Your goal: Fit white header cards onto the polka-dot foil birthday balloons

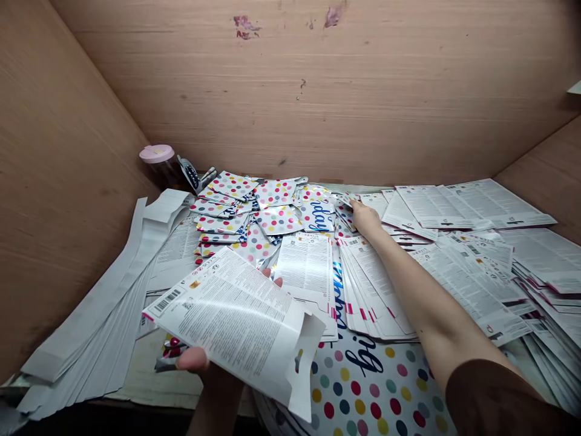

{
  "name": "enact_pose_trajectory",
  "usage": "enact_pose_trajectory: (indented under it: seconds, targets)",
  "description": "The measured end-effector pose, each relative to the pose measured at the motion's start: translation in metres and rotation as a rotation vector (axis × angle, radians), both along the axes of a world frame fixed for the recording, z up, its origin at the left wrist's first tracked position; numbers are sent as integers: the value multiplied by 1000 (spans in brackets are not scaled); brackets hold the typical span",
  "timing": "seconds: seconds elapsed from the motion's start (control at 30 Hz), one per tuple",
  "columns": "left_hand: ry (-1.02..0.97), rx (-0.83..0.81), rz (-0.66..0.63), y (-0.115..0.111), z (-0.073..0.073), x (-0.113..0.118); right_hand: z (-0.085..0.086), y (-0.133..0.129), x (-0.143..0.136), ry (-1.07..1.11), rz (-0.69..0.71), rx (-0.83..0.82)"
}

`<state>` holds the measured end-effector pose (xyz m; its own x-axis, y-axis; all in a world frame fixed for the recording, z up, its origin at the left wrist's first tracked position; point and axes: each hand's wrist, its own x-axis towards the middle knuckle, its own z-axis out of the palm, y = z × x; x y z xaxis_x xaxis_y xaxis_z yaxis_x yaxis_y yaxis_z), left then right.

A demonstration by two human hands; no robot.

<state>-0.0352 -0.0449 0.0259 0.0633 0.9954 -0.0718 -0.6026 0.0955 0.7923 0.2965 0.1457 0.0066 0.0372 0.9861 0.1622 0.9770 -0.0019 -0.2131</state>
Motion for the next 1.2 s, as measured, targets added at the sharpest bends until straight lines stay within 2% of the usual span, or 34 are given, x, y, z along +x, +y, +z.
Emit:
enact_pose_trajectory:
  seconds: [0.07, 0.13, 0.17, 0.2, 0.23, 0.27, 0.3, 0.37, 0.5, 0.6, 0.73, 0.87, 0.93, 1.0, 1.1, 1.2]
  targets:
    - [45, -42, 138, 7, 2, 2, 12, -32, -14, 25, 40, 56]
    - [65, -62, 220, 15, 0, 3, 28, -82, -30, 77, 183, 127]
    - [73, -61, 240, 20, -2, 2, 37, -111, -37, 105, 300, 161]
    - [84, -57, 251, 24, -4, 2, 46, -140, -45, 175, 525, 241]
    - [97, -51, 262, 27, -5, 2, 54, -168, -51, 216, 735, 262]
    - [110, -43, 271, 29, -6, 3, 61, -193, -57, 213, 869, 225]
    - [121, -41, 280, 30, -7, 4, 67, -213, -63, 200, 953, 190]
    - [143, -54, 257, 30, -7, 8, 70, -239, -74, 141, 956, 135]
    - [191, -95, 112, 21, -8, 17, 48, -249, -96, -7, 761, 234]
    - [83, -94, 74, 16, -9, 19, 33, -248, -107, -154, 697, 340]
    - [-72, -38, 76, 12, -6, 20, 35, -249, -110, -226, 627, 354]
    - [-127, -54, -89, 2, -9, 30, 37, -251, -120, -229, 559, 334]
    - [-129, -51, -147, -2, -14, 37, 36, -255, -130, -173, 514, 333]
    - [-132, -43, -167, -2, -15, 42, 35, -260, -136, -10, 504, 339]
    - [-116, -92, -97, 7, -12, 40, 30, -268, -131, 303, 605, 325]
    - [-115, -168, -80, 9, -11, 40, 15, -268, -120, 360, 691, 282]
